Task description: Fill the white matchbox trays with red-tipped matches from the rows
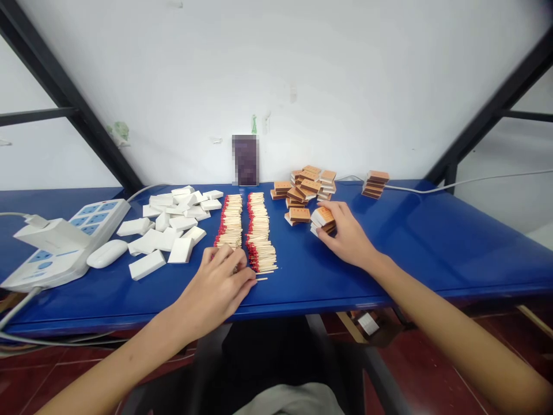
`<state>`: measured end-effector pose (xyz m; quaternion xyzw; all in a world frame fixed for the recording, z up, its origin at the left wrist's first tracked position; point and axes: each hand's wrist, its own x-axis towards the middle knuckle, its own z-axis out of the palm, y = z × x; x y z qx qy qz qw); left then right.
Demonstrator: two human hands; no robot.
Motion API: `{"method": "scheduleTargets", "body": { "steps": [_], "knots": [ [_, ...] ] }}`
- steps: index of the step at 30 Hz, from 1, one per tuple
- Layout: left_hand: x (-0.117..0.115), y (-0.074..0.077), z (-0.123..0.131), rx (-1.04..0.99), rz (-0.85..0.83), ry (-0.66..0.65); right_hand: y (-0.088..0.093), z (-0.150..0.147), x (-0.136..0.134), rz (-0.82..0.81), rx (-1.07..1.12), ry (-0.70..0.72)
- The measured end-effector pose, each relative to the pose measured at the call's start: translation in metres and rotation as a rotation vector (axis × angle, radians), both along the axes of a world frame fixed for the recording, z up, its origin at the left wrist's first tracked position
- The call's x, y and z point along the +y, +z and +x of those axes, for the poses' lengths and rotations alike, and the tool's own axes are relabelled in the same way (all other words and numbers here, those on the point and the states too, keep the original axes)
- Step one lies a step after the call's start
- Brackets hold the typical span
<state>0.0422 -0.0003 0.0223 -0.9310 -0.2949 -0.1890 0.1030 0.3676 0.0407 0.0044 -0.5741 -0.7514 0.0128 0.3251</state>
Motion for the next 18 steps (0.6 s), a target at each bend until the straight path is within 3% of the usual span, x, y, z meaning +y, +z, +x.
{"method": "scheduleTargets", "body": {
  "steps": [11, 15, 18],
  "knots": [
    [0.012, -0.004, 0.016, -0.079, -0.034, -0.013, 0.0, -0.001, -0.001, 0.017, -0.015, -0.015],
    [0.017, 0.012, 0.017, -0.218, -0.067, -0.084, 0.001, -0.001, 0.0, 0.054, -0.034, -0.005],
    [0.04, 0.033, 0.019, -0.302, -0.036, -0.089, 0.0, -0.003, 0.001, 0.067, -0.059, -0.035]
  ]
}}
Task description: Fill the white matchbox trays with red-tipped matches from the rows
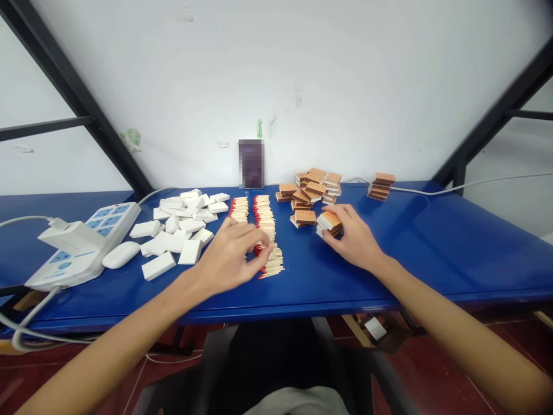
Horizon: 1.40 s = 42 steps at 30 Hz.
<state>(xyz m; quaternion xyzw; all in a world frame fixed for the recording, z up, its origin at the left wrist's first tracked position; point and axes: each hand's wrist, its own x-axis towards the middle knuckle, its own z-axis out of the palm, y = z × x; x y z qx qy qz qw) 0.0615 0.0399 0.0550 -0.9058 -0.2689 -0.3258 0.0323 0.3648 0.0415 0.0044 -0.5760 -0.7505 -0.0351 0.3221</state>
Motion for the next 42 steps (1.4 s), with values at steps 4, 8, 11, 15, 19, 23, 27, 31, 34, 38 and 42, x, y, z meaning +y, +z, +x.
{"method": "scheduleTargets", "body": {
  "steps": [4, 8, 11, 15, 19, 23, 27, 31, 34, 38, 42],
  "knots": [
    [0.055, 0.022, 0.006, -0.132, 0.005, 0.074, -0.002, 0.001, -0.001, 0.036, -0.045, -0.039],
    [0.093, 0.03, 0.009, -0.298, -0.135, 0.135, 0.007, 0.0, -0.004, 0.186, -0.039, -0.054],
    [0.099, 0.026, 0.007, -0.313, -0.155, 0.133, 0.023, -0.014, -0.001, 0.258, -0.031, 0.092],
    [0.099, 0.013, -0.001, -0.286, -0.154, 0.151, 0.032, -0.045, 0.006, 0.193, -0.213, 0.288],
    [0.106, 0.004, -0.008, -0.247, -0.136, 0.207, 0.018, -0.055, -0.003, 0.184, -0.471, 0.246],
    [0.105, 0.005, -0.006, -0.184, -0.13, 0.218, 0.021, -0.047, -0.019, 0.174, -0.478, 0.202],
    [0.097, 0.009, -0.004, -0.142, -0.134, 0.193, 0.048, -0.06, -0.011, 0.073, -0.275, 0.245],
    [0.092, 0.013, -0.011, -0.055, -0.148, 0.086, 0.059, -0.089, 0.026, -0.025, -0.037, 0.291],
    [0.09, 0.015, -0.017, -0.023, -0.176, 0.026, 0.054, -0.104, 0.049, 0.042, 0.039, 0.334],
    [0.087, 0.019, -0.022, -0.047, -0.279, -0.027, 0.046, -0.106, 0.051, 0.183, 0.106, 0.449],
    [0.079, 0.021, -0.021, -0.154, -0.548, -0.204, 0.038, -0.098, 0.035, 0.273, 0.14, 0.551]
  ]
}}
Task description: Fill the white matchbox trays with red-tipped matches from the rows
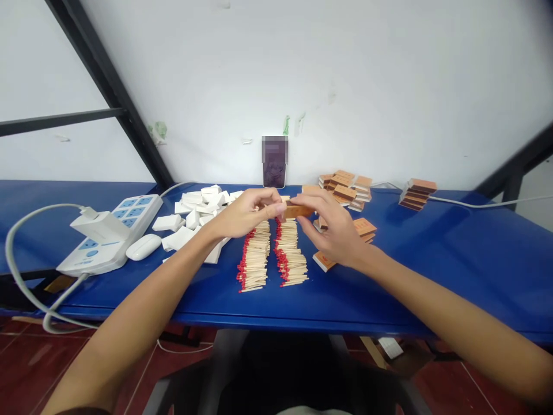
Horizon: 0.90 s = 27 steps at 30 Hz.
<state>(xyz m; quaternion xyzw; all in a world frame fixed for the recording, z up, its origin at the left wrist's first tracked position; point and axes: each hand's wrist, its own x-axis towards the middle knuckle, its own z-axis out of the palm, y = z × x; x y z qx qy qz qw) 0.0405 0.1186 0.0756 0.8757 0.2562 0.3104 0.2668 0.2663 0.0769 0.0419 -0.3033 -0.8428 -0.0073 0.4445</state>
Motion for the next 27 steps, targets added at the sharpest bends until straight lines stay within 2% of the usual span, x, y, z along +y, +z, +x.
{"method": "scheduleTargets", "body": {
  "steps": [2, 5, 7, 10, 13, 18, 22, 27],
  "knots": [
    [-0.005, -0.001, 0.003, 0.0, -0.011, -0.036, -0.005, 0.003, -0.005, 0.016, 0.006, 0.022],
    [-0.011, -0.004, 0.007, 0.062, 0.122, -0.019, -0.01, 0.008, -0.009, -0.03, 0.035, -0.004],
    [-0.012, -0.005, 0.009, 0.068, 0.211, -0.003, -0.011, 0.011, -0.009, -0.129, 0.123, -0.005],
    [-0.011, -0.005, 0.008, 0.042, 0.334, 0.043, -0.011, 0.014, -0.007, -0.289, 0.334, 0.081],
    [-0.009, -0.005, 0.006, 0.02, 0.407, 0.06, -0.013, 0.013, -0.004, -0.338, 0.478, 0.143],
    [-0.007, -0.007, 0.005, 0.001, 0.385, -0.022, -0.014, 0.01, -0.006, -0.391, 0.506, 0.212],
    [-0.008, -0.011, 0.005, -0.051, 0.429, 0.016, -0.012, 0.01, -0.007, -0.405, 0.543, 0.285],
    [-0.005, -0.014, 0.005, -0.033, 0.545, 0.029, -0.013, 0.013, -0.001, -0.388, 0.495, 0.217]
  ]
}}
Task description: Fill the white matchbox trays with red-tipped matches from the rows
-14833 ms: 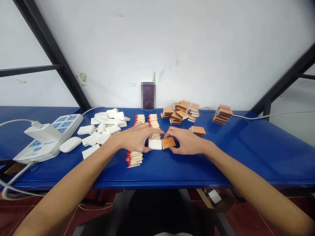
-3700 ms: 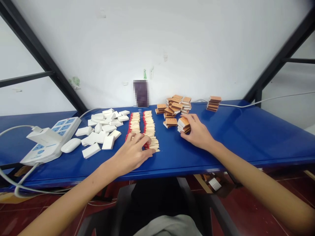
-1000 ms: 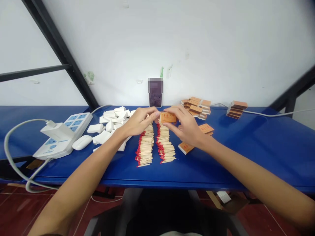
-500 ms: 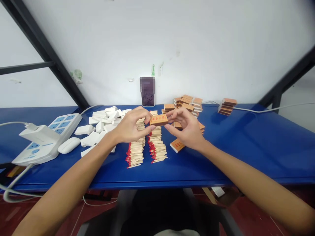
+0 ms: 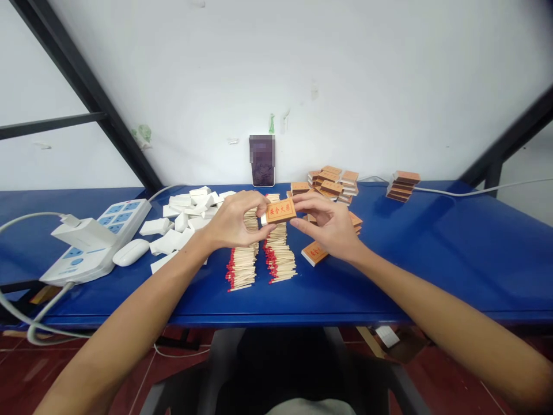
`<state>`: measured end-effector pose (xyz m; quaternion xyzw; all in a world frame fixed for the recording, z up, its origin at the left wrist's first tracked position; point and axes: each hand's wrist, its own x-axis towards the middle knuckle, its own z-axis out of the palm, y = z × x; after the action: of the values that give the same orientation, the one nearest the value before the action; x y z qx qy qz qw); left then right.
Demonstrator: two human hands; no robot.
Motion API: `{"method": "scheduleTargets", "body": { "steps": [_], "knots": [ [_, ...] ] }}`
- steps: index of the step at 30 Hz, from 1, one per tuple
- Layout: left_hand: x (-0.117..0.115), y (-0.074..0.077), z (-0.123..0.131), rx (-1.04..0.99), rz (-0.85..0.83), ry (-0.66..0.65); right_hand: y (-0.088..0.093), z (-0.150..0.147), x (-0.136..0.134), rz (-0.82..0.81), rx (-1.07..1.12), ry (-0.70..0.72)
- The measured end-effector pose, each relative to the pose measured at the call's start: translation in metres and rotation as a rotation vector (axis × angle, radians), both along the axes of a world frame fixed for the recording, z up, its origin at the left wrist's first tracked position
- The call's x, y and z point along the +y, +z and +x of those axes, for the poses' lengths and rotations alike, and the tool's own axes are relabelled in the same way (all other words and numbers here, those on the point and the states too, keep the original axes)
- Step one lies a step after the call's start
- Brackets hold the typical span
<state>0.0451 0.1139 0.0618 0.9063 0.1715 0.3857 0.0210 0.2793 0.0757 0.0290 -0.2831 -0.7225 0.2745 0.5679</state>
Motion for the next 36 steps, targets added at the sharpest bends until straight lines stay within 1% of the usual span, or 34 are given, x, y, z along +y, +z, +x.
{"method": "scheduleTargets", "body": {
  "steps": [3, 4, 5, 7, 10, 13, 17, 23, 25, 28, 30, 36],
  "knots": [
    [0.001, 0.001, 0.0, 0.089, 0.054, 0.02, 0.002, 0.005, 0.003, -0.057, -0.002, 0.003],
    [0.0, 0.002, 0.001, 0.136, 0.092, 0.035, 0.003, 0.006, 0.003, -0.064, -0.035, 0.007],
    [-0.002, 0.004, 0.001, 0.186, 0.138, 0.054, 0.005, 0.008, 0.002, -0.053, -0.107, 0.009],
    [-0.007, 0.007, 0.002, 0.283, 0.226, 0.088, 0.009, 0.01, -0.001, 0.014, -0.328, 0.007],
    [-0.015, 0.01, 0.003, 0.365, 0.26, 0.118, 0.014, 0.013, -0.007, 0.08, -0.609, 0.03],
    [-0.02, 0.009, 0.004, 0.38, 0.188, 0.115, 0.018, 0.013, -0.012, 0.029, -0.736, 0.041],
    [-0.024, 0.01, 0.005, 0.426, -0.017, 0.066, 0.023, 0.01, -0.017, -0.037, -0.84, 0.054],
    [-0.024, 0.014, 0.006, 0.483, -0.174, 0.02, 0.021, 0.001, -0.021, 0.014, -0.945, -0.046],
    [-0.023, 0.013, 0.006, 0.496, -0.209, 0.001, 0.019, 0.0, -0.02, -0.007, -0.943, -0.022],
    [-0.02, 0.011, 0.005, 0.523, -0.243, 0.004, 0.017, 0.003, -0.017, -0.05, -0.932, 0.033],
    [-0.018, 0.01, 0.004, 0.538, -0.254, 0.01, 0.017, 0.006, -0.015, -0.053, -0.949, 0.04],
    [-0.015, 0.007, 0.003, 0.539, -0.248, 0.019, 0.02, 0.015, -0.011, 0.0, -1.08, -0.054]
  ]
}}
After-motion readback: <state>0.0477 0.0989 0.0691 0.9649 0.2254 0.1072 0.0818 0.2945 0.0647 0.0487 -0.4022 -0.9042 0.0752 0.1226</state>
